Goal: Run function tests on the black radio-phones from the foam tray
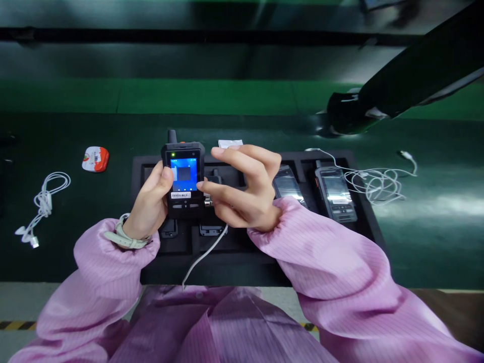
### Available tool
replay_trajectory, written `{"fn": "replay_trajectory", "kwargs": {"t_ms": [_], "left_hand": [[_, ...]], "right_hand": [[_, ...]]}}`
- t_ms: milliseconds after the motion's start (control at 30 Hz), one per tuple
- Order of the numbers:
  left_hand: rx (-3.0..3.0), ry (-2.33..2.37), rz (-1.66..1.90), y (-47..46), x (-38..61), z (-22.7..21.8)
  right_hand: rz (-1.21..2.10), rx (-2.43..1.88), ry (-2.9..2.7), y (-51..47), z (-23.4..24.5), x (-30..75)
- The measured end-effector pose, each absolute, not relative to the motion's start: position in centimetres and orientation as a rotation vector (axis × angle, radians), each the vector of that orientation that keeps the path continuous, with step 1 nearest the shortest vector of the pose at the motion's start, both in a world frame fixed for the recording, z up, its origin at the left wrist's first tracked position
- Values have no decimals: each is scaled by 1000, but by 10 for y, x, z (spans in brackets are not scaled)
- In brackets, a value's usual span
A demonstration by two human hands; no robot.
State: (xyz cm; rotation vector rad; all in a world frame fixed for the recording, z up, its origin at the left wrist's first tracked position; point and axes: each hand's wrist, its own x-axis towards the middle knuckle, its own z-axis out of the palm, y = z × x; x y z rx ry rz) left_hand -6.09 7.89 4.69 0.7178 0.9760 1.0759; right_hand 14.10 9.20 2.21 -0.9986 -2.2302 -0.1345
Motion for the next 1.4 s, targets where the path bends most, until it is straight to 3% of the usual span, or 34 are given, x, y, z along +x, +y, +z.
{"fn": "replay_trajectory", "kwargs": {"t_ms": [367, 700, 1033, 1300, 1400], "left_hand": [[740, 970, 1080, 79, -61, 47], [762, 975, 1083, 79, -62, 45], [783, 1027, 1138, 78, -62, 43], [757, 1024, 1099, 80, -60, 46], [759, 1035, 1103, 80, -61, 45]], "right_hand": [[-38, -882, -2215, 92, 29, 135], [-300, -704, -2022, 100, 25, 134], [-67, -817, -2263, 91, 29, 130], [-246, -853, -2126, 93, 27, 137], [-161, -923, -2234, 92, 31, 131]]}}
